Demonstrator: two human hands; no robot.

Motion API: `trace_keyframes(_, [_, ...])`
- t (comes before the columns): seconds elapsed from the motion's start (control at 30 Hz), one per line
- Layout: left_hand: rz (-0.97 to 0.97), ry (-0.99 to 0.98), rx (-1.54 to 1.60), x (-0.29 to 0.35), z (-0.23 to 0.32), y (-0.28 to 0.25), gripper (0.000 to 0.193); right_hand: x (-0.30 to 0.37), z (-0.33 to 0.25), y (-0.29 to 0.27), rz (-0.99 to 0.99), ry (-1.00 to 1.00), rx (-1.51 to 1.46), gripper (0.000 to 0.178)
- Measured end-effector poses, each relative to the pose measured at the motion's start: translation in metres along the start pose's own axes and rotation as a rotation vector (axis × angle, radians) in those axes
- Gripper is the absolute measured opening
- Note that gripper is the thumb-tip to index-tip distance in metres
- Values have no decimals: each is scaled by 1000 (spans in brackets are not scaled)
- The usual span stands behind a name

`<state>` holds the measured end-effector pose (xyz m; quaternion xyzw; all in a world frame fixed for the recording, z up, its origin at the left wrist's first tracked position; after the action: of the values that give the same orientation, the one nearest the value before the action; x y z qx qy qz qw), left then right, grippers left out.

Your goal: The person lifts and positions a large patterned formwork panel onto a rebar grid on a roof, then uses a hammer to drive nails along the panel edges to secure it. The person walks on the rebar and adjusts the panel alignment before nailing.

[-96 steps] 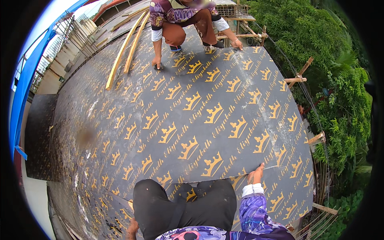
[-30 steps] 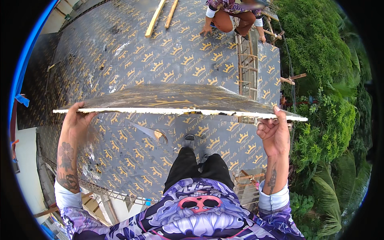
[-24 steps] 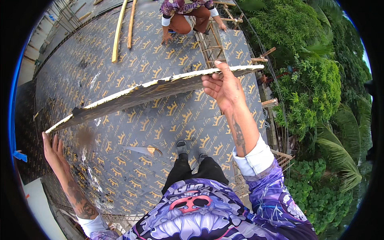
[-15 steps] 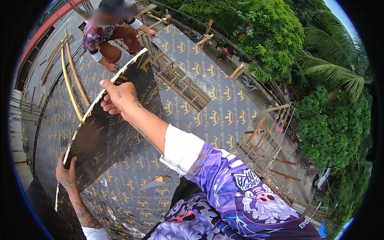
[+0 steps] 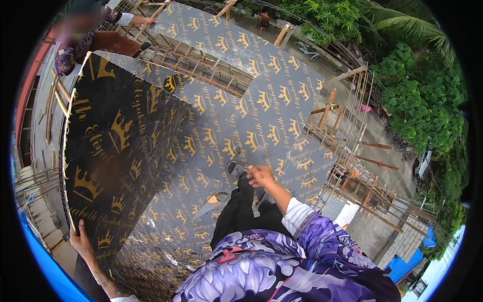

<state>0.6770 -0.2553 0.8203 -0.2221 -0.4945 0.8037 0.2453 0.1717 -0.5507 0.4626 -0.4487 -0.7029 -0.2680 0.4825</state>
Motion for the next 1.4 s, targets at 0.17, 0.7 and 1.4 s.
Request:
trace_keyframes(0.17, [194,189,-222,18,23,6,30,16,79,-137,205,-113,158,34])
trace_keyframes(0.7, [268,159,-491,67,76,-23,48,129,94,-151,267,-427,407,34])
trace_keyframes(1.4, [600,262,122,35,-138,-196,44,342,-284,489,174,-2266,1099,40])
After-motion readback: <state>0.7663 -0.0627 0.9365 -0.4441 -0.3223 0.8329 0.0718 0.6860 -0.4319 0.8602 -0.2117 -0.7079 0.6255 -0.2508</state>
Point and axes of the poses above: each hand's wrist, its own x-axis away from the middle knuckle, its own y-axis out of the palm, z = x × y, the point moved 2 cm from there along -x, towards the middle knuckle, and after that the axes turned 1 degree about z, right-handed, at the moved point
